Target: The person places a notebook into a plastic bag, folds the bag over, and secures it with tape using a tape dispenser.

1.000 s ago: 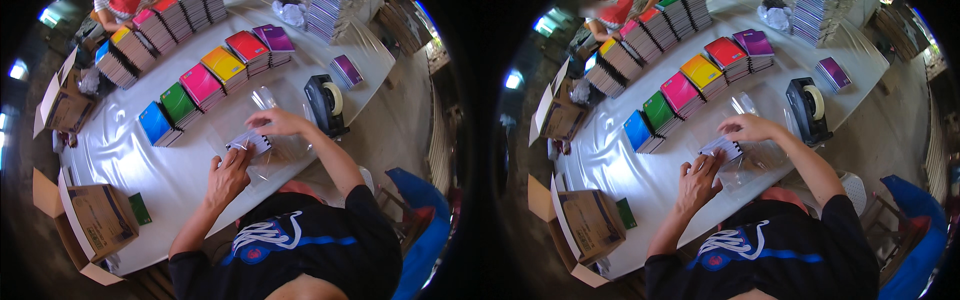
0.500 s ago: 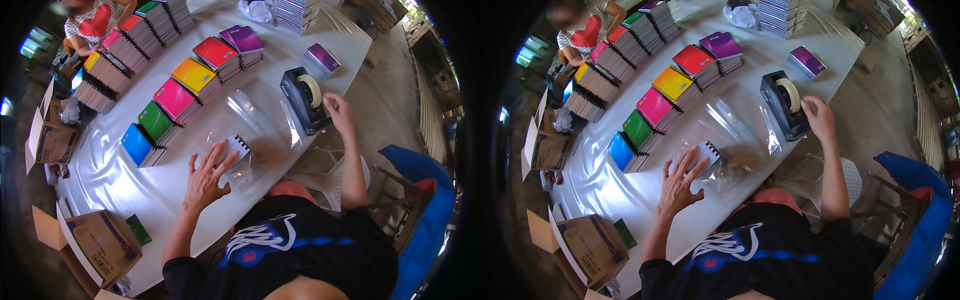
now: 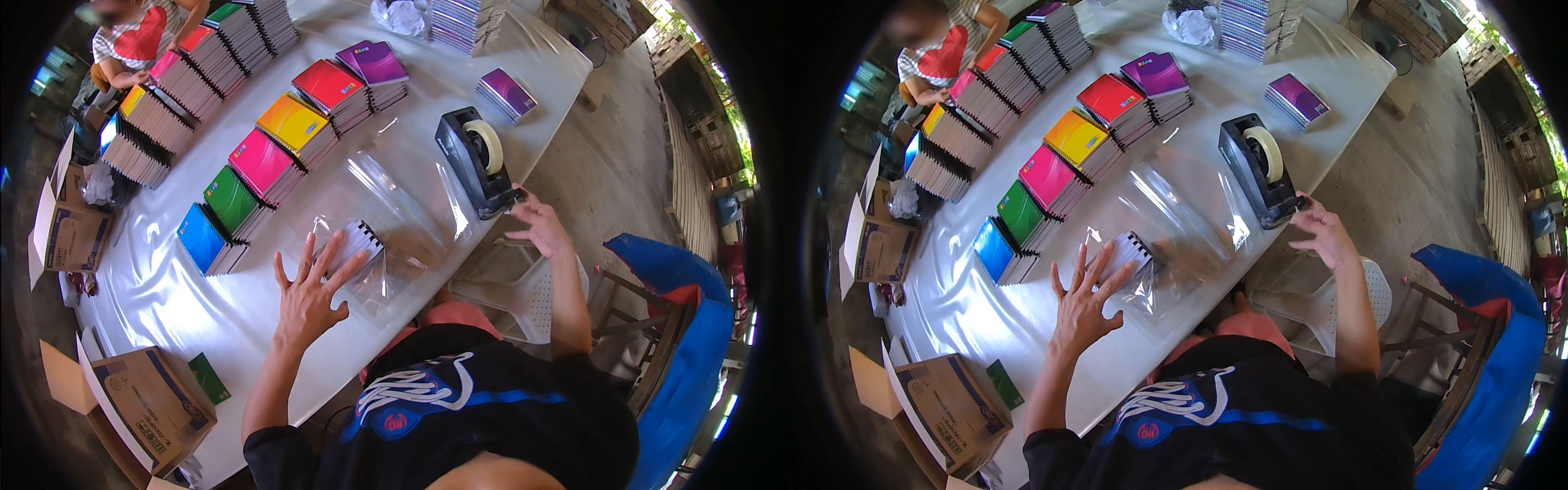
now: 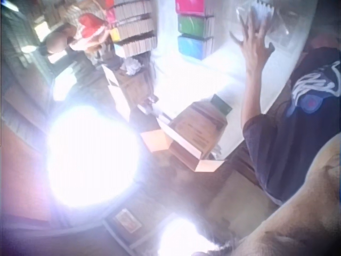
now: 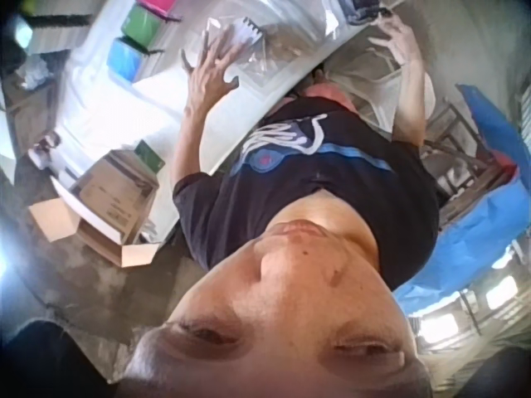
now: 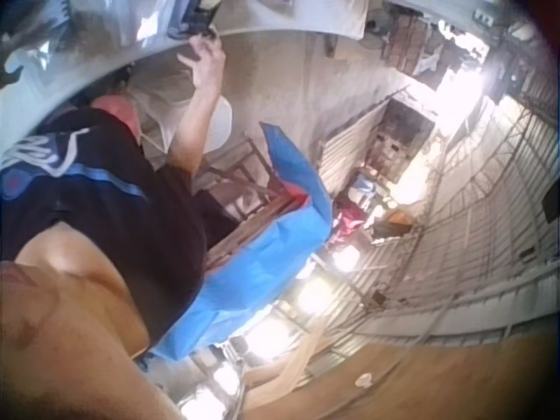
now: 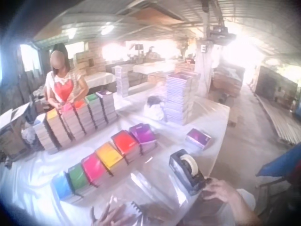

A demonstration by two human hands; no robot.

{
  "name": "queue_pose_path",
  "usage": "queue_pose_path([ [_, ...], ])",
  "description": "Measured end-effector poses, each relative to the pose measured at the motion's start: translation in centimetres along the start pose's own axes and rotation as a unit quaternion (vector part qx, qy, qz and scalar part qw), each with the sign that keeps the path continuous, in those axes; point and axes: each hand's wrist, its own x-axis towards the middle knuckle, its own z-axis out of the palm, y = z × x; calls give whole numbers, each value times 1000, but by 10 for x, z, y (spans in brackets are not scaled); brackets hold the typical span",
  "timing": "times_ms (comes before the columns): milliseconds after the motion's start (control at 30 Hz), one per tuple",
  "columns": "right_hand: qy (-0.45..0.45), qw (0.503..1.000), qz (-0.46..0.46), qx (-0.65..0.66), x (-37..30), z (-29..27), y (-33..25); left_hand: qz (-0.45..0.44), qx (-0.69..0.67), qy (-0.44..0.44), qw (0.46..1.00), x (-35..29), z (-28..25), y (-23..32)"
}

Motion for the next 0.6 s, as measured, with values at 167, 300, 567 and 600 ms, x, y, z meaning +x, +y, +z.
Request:
queue_pose_path([
  [167, 252, 819, -227, -463, -7, -7, 23, 0, 13, -9, 1000, 1, -1, 0],
  [300, -40, 960, -117, -250, -21, 90, -69, -5, 42, -4, 999, -3, -1, 1],
  [567, -361, 765, -213, -490, 14, 268, -100, 14, 57, -35, 998, -1, -4, -2],
  [600, -323, 717, -238, -570, 13, 278, -100, 13, 53, -33, 998, -3, -4, -3],
])
